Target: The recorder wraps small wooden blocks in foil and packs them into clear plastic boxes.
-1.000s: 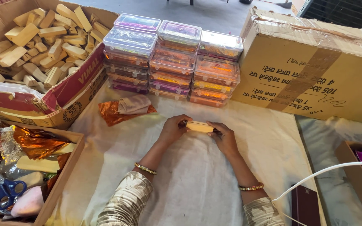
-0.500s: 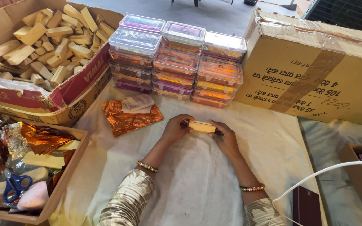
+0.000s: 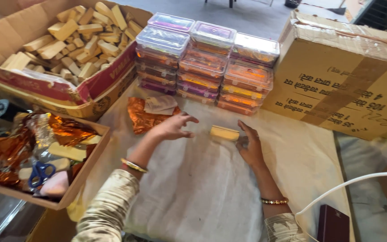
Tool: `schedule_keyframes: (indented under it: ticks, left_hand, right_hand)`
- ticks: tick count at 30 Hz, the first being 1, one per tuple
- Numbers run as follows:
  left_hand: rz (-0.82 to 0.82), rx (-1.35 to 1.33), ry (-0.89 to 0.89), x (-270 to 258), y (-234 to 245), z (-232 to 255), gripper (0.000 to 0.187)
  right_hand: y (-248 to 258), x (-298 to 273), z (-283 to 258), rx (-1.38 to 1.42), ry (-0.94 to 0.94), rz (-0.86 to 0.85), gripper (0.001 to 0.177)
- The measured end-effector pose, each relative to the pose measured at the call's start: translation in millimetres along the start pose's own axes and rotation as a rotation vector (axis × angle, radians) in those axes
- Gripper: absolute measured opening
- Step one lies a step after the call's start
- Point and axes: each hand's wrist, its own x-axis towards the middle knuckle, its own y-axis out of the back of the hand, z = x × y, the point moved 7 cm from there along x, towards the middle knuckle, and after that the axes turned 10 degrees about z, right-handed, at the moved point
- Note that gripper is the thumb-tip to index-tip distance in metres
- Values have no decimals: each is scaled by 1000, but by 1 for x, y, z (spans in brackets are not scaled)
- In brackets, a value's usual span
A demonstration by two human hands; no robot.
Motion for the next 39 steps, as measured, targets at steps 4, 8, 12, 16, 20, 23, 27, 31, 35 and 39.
schedule_keyframes:
  ticks: [4,8,12,16,20,23,27,31,35,39]
  left_hand:
    - [-91,108,-26,-28,79,45,54]
    - [130,84,-235,-71,153,181,21]
    - [208,-353,-636,-140,163,316,16]
    - [317,-384,-761,-177,151,352,9]
    - [535,-295,-931,-203,138,347,14]
    - [539,-361,-907,-204,139,343,15]
    - [495,-387,-864,-200,136,342,14]
    - [567,-346,-946,-201,153,347,18]
    - [720,-209,-846,-203,182,330,7]
    - [936,-92,-428,-200,235,285,19]
  right_hand:
    - [3,1,-15,-49,111,14,86]
    - [6,-1,-22,-104,186,57,83]
    - [8,-1,-20,-146,186,80,82]
    - [10,-3,-22,-145,228,91,82]
    - [10,-3,-24,-153,266,110,81]
    - [9,-4,-26,-161,274,106,82]
    - [9,-5,-28,-178,246,107,83]
    - [9,-6,-24,-184,230,96,83]
    - [8,-4,-21,-177,199,82,83]
    - [7,-4,-21,-195,223,80,82]
